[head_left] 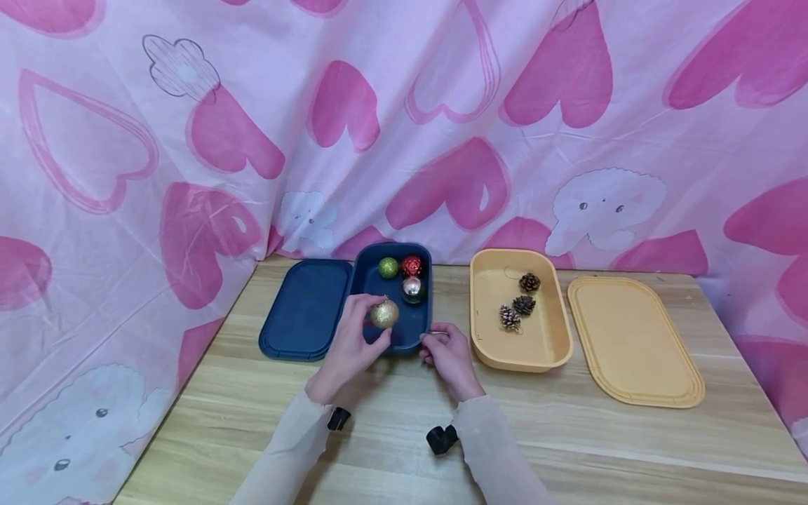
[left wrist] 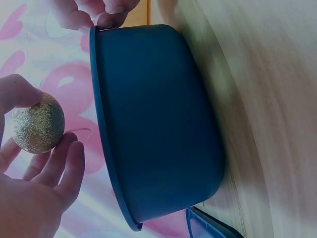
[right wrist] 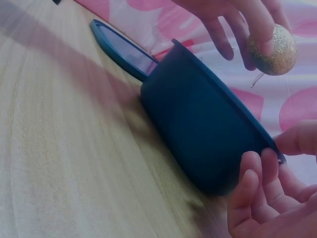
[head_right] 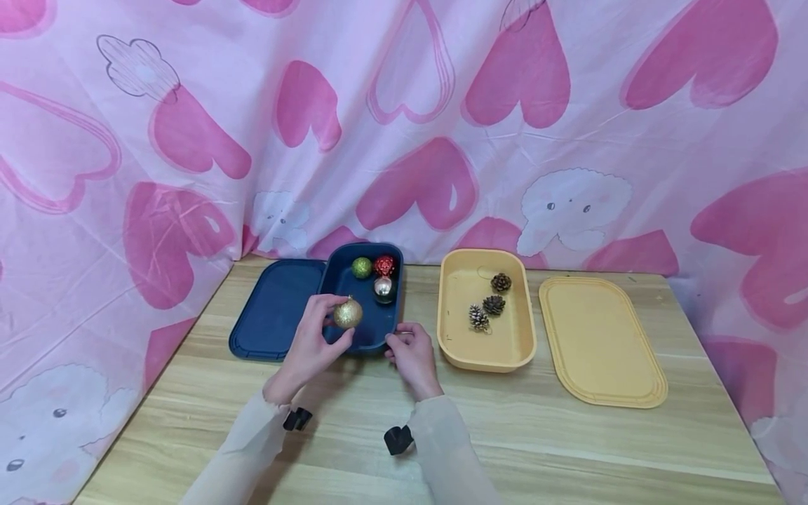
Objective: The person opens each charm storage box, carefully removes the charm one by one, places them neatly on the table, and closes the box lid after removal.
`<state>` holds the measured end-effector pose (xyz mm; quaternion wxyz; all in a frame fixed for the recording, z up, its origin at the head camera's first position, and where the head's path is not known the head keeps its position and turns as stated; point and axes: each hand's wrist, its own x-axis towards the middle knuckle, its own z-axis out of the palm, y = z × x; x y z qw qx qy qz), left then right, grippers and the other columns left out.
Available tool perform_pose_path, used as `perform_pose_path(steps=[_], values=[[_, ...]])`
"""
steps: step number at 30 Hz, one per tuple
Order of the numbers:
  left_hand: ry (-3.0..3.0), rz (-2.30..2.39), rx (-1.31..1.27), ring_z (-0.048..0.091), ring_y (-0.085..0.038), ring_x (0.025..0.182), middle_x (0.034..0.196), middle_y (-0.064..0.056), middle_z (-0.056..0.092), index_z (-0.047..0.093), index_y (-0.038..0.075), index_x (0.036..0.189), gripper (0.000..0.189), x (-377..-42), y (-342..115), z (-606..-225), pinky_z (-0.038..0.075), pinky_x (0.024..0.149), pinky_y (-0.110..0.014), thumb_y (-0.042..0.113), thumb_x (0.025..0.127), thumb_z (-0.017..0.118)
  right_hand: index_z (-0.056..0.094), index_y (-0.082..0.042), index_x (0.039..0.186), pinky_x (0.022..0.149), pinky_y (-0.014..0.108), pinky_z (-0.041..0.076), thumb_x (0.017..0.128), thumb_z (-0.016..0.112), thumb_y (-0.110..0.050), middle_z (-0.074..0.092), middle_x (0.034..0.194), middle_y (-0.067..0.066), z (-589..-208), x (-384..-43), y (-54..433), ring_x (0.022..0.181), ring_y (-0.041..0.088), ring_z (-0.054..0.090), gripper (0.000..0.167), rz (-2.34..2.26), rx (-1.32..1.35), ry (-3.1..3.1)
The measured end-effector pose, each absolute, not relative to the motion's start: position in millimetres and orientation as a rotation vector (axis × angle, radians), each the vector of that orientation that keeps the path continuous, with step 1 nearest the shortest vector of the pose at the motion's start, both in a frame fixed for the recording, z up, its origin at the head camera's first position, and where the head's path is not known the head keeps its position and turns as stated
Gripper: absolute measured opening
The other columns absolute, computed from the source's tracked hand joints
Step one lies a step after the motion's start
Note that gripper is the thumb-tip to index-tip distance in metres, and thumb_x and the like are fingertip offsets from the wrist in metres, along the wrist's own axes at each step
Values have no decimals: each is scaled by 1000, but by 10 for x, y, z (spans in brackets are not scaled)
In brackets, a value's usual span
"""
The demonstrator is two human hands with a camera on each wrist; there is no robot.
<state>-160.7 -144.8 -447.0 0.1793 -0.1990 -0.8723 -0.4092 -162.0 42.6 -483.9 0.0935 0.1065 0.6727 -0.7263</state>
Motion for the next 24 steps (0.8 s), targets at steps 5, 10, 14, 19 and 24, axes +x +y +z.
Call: perform_pose_path(steps=[5, 10, 14, 19, 24], values=[[-2457, -1143, -592, 52, -22, 111, 123, -11, 49, 54, 10, 124, 49, -1563, -1473, -4452, 55, 82, -45, 5, 79, 73, 52, 2, 116, 61, 24, 52, 90, 61, -7, 66, 87, 10, -4827, -1620, 428, 64, 13, 60, 29, -2156, 315, 1997], [-2453, -1109, -621, 52, -22, 113, 123, -10, 52, 55, 8, 121, 47, -1525, -1505, -4443, 51, 90, -47, 5, 78, 75, 51, 2, 116, 61, 23, 52, 90, 60, -6, 66, 86, 9, -4834, -1625, 434, 65, 14, 61, 29, -2160, 307, 1996], [-2446, -1084, -631, 53, -20, 114, 123, -8, 54, 55, 8, 121, 49, -1499, -1540, -4446, 49, 96, -44, 5, 77, 77, 51, 3, 116, 61, 23, 52, 90, 60, -6, 66, 85, 9, -4837, -1628, 436, 65, 14, 61, 29, -2158, 304, 1994], [-2447, -1071, -625, 55, -19, 112, 122, -5, 57, 56, 8, 121, 51, -1462, -1582, -4436, 49, 95, -40, 7, 76, 80, 51, 3, 117, 61, 22, 52, 90, 60, -6, 67, 88, 11, -4829, -1626, 443, 66, 14, 61, 29, -2149, 308, 1992], [-2473, -1091, -596, 56, -16, 109, 121, -3, 59, 56, 11, 122, 53, -1391, -1632, -4406, 52, 87, -37, 10, 75, 81, 51, 3, 117, 62, 23, 52, 91, 59, -6, 67, 89, 11, -4821, -1626, 443, 67, 14, 61, 29, -2148, 310, 1987]])
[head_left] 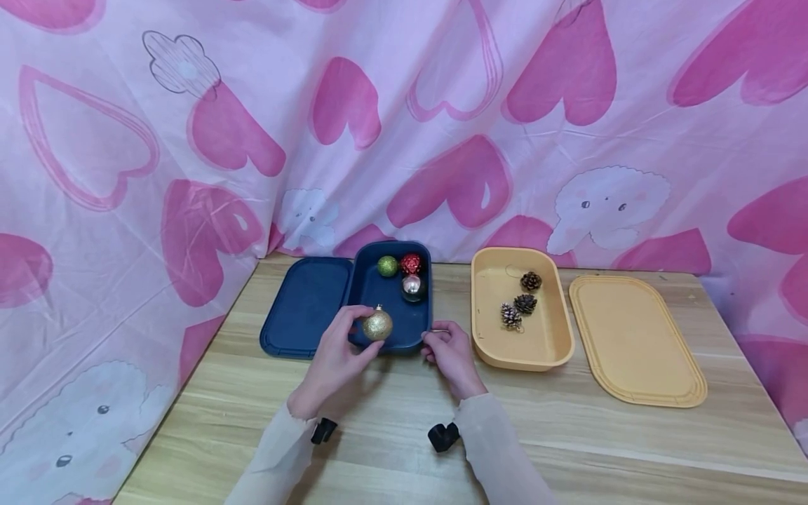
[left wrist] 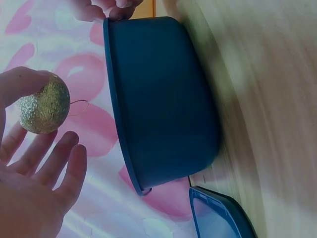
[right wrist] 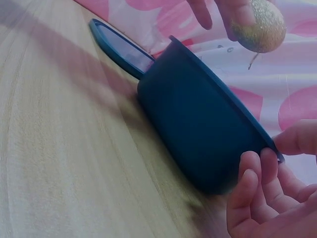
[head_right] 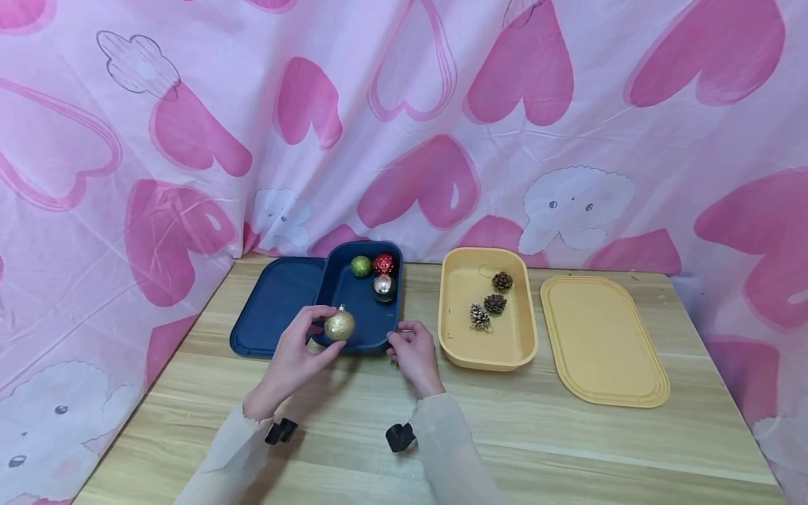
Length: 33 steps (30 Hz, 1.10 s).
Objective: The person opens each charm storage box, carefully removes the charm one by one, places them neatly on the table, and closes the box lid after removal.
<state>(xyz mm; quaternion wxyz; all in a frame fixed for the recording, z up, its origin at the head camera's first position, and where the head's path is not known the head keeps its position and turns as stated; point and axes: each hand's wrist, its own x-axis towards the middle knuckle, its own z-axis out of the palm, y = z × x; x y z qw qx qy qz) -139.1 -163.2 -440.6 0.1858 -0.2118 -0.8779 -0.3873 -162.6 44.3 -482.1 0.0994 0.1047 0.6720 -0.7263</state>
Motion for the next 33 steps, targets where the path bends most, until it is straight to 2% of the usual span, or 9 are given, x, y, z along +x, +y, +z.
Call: perform_pose_path(steps=[3, 10, 13, 19, 25, 33], values=[[-2482, -1105, -575, 57, -16, 107, 120, -4, 60, 56, 10, 121, 53, -1351, -1656, -4406, 53, 79, -38, 9, 75, 82, 51, 4, 117, 62, 23, 52, 91, 59, -6, 66, 89, 10, -4817, -1630, 449, 66, 13, 61, 29, -2142, 317, 1986], [-2522, -1140, -410, 60, -16, 99, 115, -5, 62, 57, 10, 119, 50, -1303, -1745, -4454, 56, 75, -38, 11, 76, 82, 53, 8, 117, 62, 22, 53, 91, 59, -5, 65, 89, 9, -4816, -1641, 427, 65, 10, 60, 30, -2150, 355, 1961], [-2528, -1177, -349, 62, -20, 97, 114, -9, 62, 57, 8, 117, 48, -1295, -1774, -4472, 57, 76, -45, 10, 76, 82, 54, 8, 116, 61, 21, 53, 91, 58, -5, 64, 87, 7, -4826, -1638, 422, 64, 9, 60, 28, -2158, 379, 1949], [-2531, -1228, -322, 64, -28, 100, 113, -14, 63, 57, 3, 116, 48, -1282, -1810, -4506, 56, 82, -49, 6, 75, 82, 53, 7, 115, 60, 19, 52, 91, 58, -5, 63, 85, 6, -4827, -1632, 414, 63, 8, 61, 28, -2164, 397, 1927], [-2552, -1224, -342, 63, -25, 102, 114, -12, 63, 57, 4, 118, 50, -1258, -1854, -4547, 57, 82, -45, 6, 75, 81, 54, 7, 112, 59, 20, 52, 90, 59, -4, 64, 80, 5, -4815, -1629, 398, 61, 9, 61, 25, -2196, 410, 1887], [-2501, -1182, -495, 59, -15, 97, 116, -7, 63, 59, 8, 122, 53, -1227, -1925, -4592, 56, 74, -41, 4, 73, 81, 54, 6, 108, 59, 20, 52, 89, 58, -4, 62, 76, 4, -4835, -1632, 391, 61, 9, 60, 21, -2208, 409, 1874]])
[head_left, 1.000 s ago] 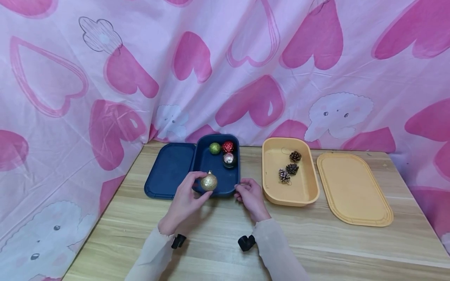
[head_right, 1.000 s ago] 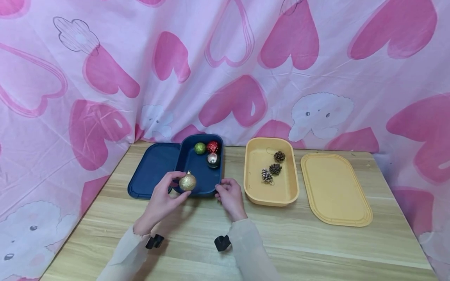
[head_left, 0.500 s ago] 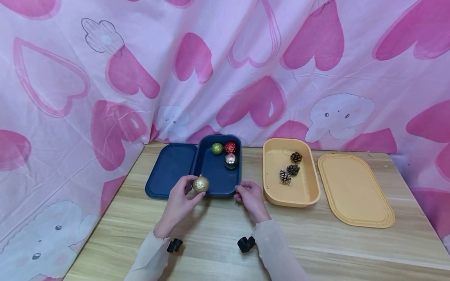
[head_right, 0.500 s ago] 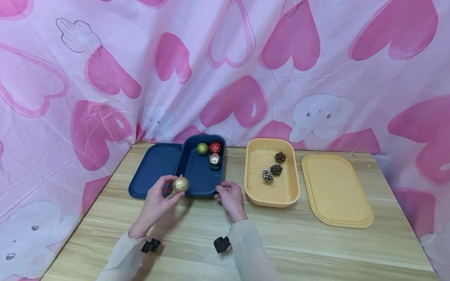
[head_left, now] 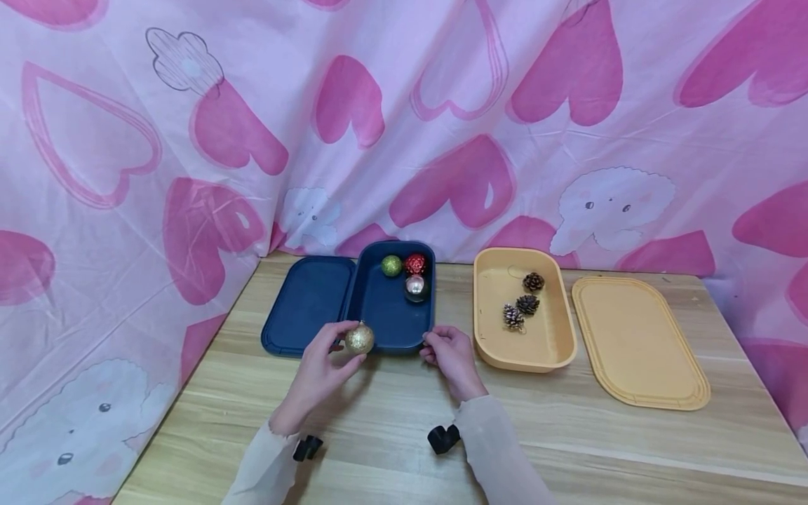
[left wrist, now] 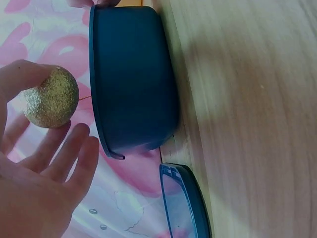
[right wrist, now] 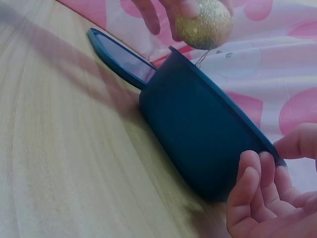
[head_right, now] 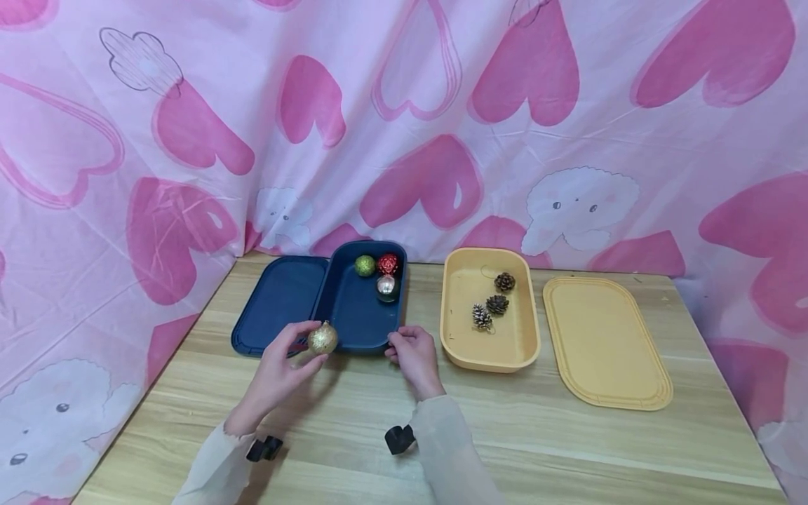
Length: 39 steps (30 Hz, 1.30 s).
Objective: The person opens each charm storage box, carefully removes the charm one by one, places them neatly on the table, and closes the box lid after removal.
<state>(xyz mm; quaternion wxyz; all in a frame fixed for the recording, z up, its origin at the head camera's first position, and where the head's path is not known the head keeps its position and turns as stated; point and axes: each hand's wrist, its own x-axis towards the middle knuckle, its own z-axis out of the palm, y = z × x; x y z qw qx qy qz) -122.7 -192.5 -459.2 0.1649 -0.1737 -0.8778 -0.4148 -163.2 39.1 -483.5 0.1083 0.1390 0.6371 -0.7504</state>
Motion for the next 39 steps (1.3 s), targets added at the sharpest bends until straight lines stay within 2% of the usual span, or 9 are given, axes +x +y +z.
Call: perform_pose_path(steps=[9, 17, 23, 29, 39], values=[[-2562, -1289, -541, 60, -17, 97, 116, -6, 62, 58, 9, 120, 50, -1122, -1959, -4582, 57, 77, -37, 2, 75, 79, 54, 4, 107, 60, 21, 52, 89, 58, -3, 64, 77, 4, -4841, -1651, 410, 62, 10, 61, 21, -2218, 414, 1871], [-2652, -1259, -565, 61, -14, 97, 116, -3, 65, 56, 11, 119, 49, -1067, -1975, -4606, 55, 80, -40, 7, 76, 79, 53, 4, 108, 62, 22, 53, 91, 63, -9, 63, 74, 2, -4844, -1661, 422, 62, 10, 61, 23, -2223, 391, 1859], [-2669, -1304, -643, 61, -15, 101, 116, -1, 65, 55, 12, 120, 50, -1032, -1987, -4639, 55, 80, -42, 5, 76, 79, 52, 5, 113, 63, 22, 53, 92, 63, -10, 66, 81, 6, -4809, -1665, 436, 64, 8, 61, 28, -2203, 371, 1880], [-2685, -1348, -703, 60, -16, 102, 115, -1, 63, 54, 13, 119, 50, -982, -1996, -4655, 56, 80, -38, 6, 76, 79, 52, 5, 116, 63, 21, 52, 93, 63, -11, 66, 85, 8, -4799, -1661, 437, 65, 9, 60, 30, -2185, 357, 1897], [-2811, -1362, -781, 60, -6, 100, 114, 7, 62, 53, 19, 118, 47, -922, -2028, -4695, 54, 85, -36, 11, 78, 78, 54, 3, 112, 62, 21, 51, 93, 62, -9, 65, 81, 5, -4823, -1677, 436, 65, 10, 60, 24, -2159, 373, 1934]])
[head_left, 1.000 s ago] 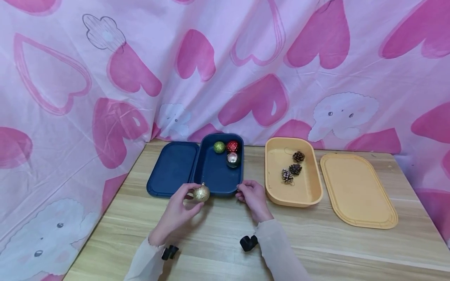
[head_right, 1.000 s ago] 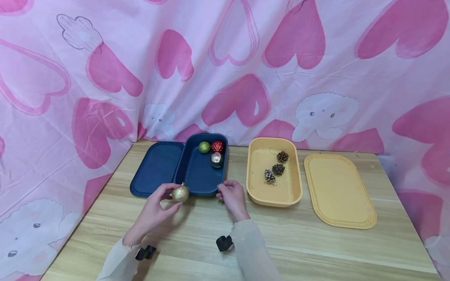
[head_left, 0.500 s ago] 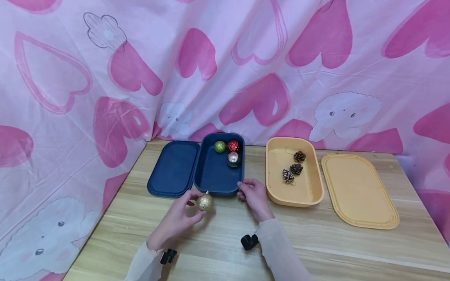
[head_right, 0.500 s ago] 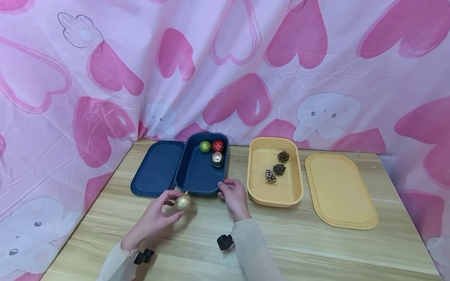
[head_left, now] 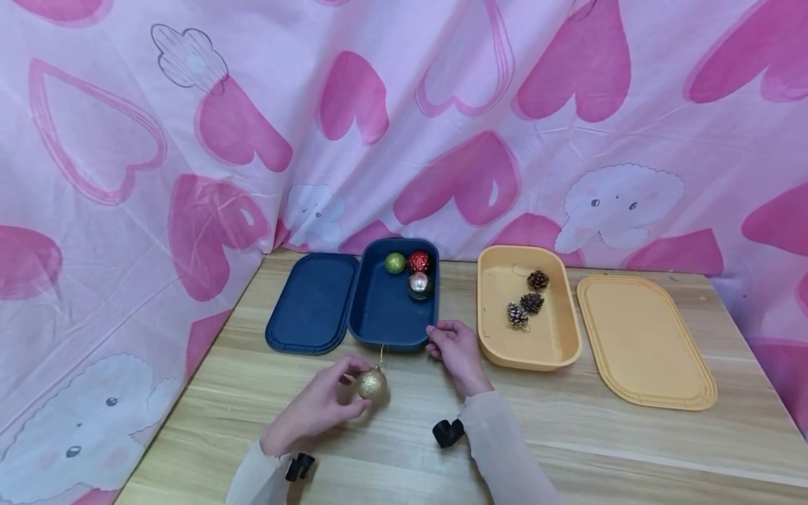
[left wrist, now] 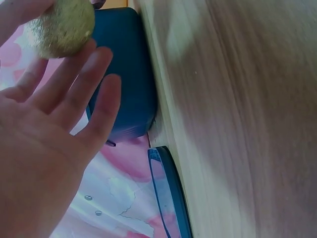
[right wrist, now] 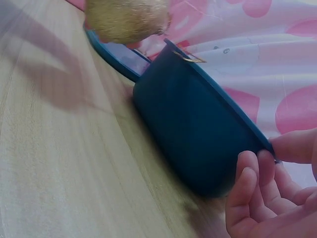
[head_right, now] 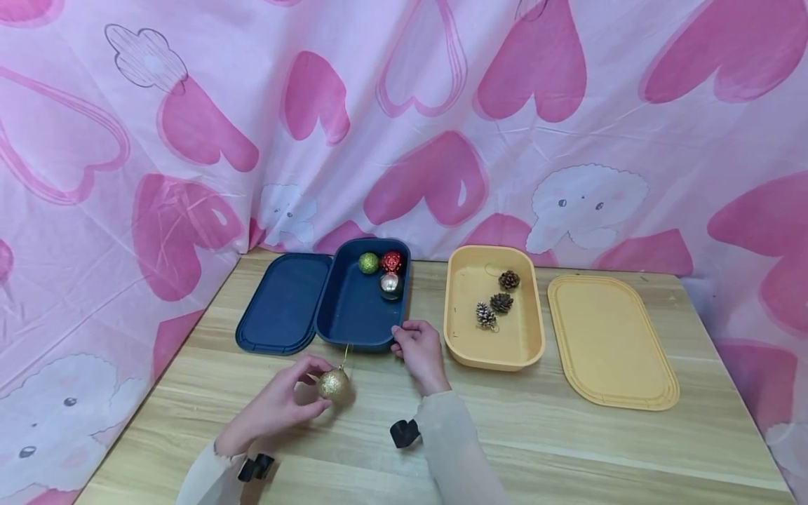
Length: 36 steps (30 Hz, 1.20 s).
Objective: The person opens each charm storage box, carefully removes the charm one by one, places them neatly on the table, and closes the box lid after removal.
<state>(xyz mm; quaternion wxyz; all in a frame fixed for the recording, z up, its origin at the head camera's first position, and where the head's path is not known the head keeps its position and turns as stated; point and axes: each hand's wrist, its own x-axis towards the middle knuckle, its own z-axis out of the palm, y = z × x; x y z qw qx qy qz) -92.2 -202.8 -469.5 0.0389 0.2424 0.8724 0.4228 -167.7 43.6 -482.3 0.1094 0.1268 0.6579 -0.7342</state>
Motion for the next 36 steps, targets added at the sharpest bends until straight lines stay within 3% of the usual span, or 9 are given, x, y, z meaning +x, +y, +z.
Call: perform_pose_path(steps=[7, 25, 36], values=[[2687, 1235, 780, 61, -9, 98, 114, 3, 64, 53, 16, 116, 45, -910, -2049, -4759, 54, 84, -35, 13, 79, 78, 54, 3, 112, 62, 20, 51, 93, 61, -9, 64, 80, 4, -4817, -1671, 439, 65, 10, 60, 24, -2158, 367, 1933], [2671, 1179, 667, 58, -9, 97, 110, 11, 60, 55, 17, 113, 42, -898, -2028, -4805, 52, 86, -31, 14, 77, 78, 53, 3, 113, 62, 20, 51, 94, 61, -10, 64, 81, 4, -4827, -1671, 441, 66, 10, 60, 24, -2158, 354, 1931], [2685, 1159, 632, 58, -9, 97, 111, 7, 61, 56, 15, 115, 42, -911, -2027, -4817, 52, 86, -31, 14, 79, 77, 53, 3, 113, 65, 23, 52, 94, 61, -12, 65, 83, 5, -4835, -1668, 447, 67, 11, 61, 26, -2144, 345, 1941]])
